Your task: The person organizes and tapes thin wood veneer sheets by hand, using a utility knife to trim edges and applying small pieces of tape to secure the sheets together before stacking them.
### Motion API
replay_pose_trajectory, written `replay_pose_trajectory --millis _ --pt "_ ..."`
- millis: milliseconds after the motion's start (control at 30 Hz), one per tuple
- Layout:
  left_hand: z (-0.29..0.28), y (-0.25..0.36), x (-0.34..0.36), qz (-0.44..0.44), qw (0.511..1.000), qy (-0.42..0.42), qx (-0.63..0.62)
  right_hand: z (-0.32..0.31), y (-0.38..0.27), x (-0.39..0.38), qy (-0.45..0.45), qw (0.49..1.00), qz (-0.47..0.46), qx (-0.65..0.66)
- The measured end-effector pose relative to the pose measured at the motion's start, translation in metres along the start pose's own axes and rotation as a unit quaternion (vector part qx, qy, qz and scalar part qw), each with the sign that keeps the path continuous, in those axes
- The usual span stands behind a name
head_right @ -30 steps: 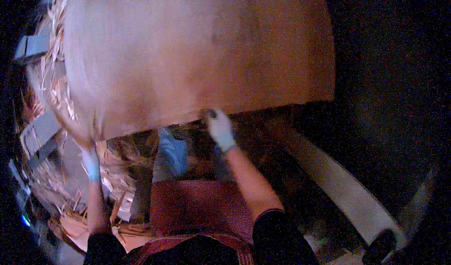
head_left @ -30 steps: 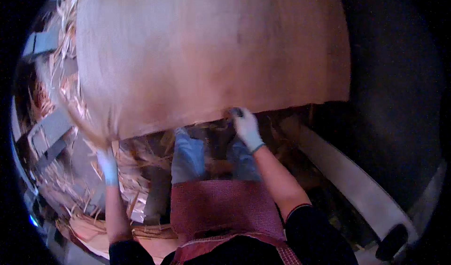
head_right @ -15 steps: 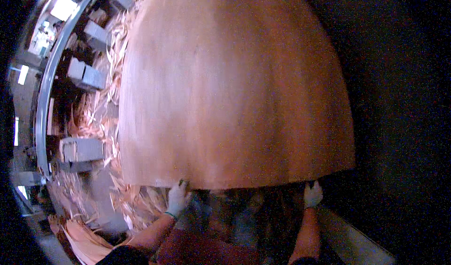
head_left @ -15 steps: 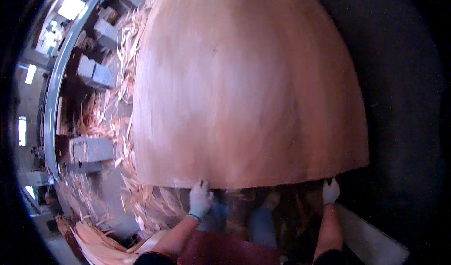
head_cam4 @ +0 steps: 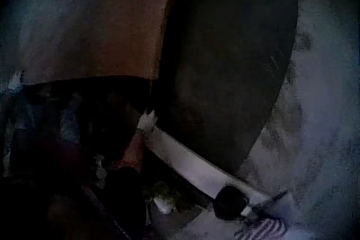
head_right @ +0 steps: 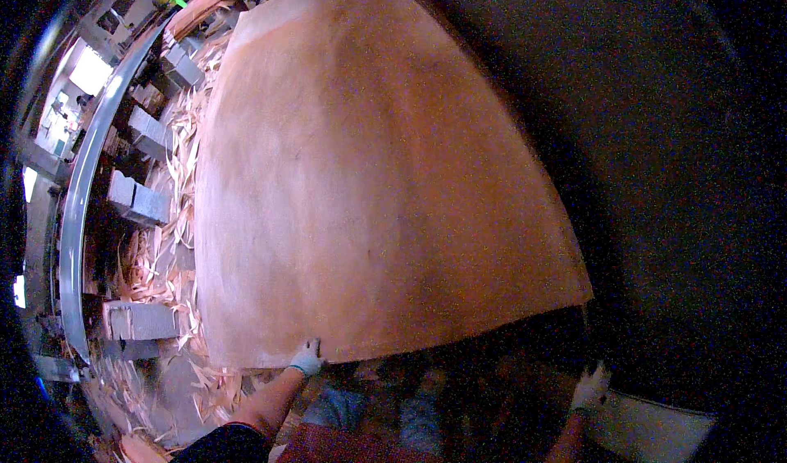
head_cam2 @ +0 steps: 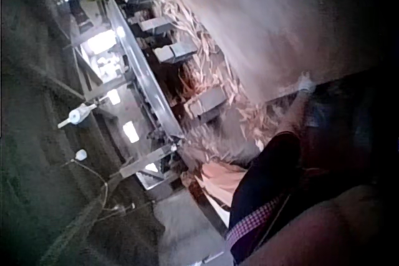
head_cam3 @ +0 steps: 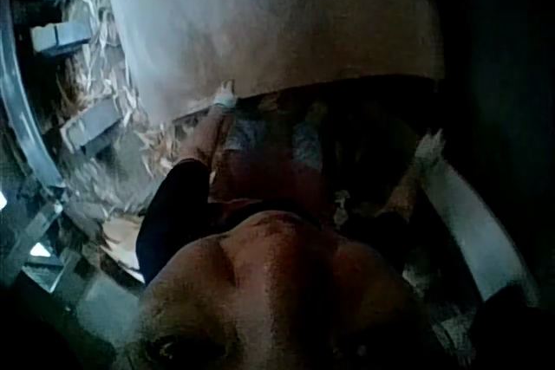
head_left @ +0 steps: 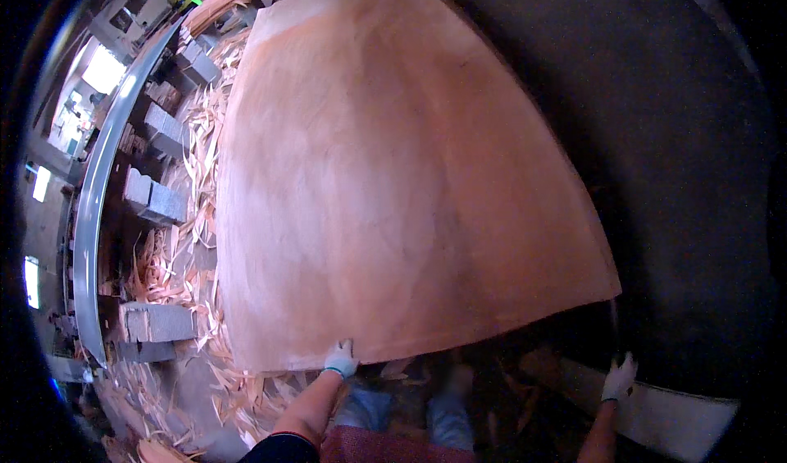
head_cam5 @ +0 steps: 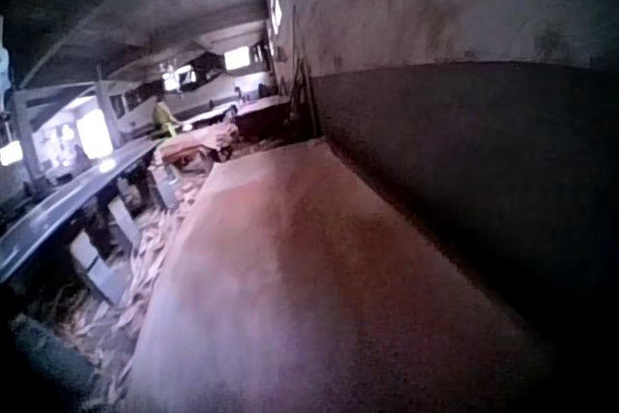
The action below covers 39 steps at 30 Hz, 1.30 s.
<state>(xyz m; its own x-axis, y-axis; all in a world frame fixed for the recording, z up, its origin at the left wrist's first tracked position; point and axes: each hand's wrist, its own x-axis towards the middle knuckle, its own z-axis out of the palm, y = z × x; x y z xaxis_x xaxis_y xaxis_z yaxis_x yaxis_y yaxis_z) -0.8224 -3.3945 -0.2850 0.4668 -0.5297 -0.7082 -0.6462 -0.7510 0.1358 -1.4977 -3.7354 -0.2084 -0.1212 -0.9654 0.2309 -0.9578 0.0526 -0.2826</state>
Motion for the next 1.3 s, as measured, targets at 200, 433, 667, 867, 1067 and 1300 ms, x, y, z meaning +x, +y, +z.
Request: replay_pose_trajectory --millis 200,433,667,867,1067,1300 --pt "0.022 -0.039 -0.054 0.105 0.957 0.27 0.032 -0.043 -0.195 0.068 -0.164 0.972 0.06 -0.159" --pt "0.012 -0.07 -0.165 -0.097 0.976 -0.029 -0.195 -0.07 -0.291 0.096 -0.105 0.987 -0.013 -0.123" --pt "0.029 -0.154 -0.258 -0.172 0.959 -0.024 -0.225 -0.109 -0.372 -0.007 -0.141 0.972 -0.183 -0.029" --pt "-0.011 -0.16 -0.296 -0.218 0.917 0.003 -0.333 -0.115 -0.439 -0.137 -0.285 0.939 -0.191 -0.02" --pt "-0.04 -0.195 -0.302 -0.19 0.895 0.078 -0.396 -0.127 -0.617 -0.237 -0.399 0.883 -0.22 0.113" --pt "-0.158 -0.231 -0.302 -0.023 0.765 0.156 -0.624 -0.159 -0.757 -0.404 -0.451 0.792 -0.154 0.382"
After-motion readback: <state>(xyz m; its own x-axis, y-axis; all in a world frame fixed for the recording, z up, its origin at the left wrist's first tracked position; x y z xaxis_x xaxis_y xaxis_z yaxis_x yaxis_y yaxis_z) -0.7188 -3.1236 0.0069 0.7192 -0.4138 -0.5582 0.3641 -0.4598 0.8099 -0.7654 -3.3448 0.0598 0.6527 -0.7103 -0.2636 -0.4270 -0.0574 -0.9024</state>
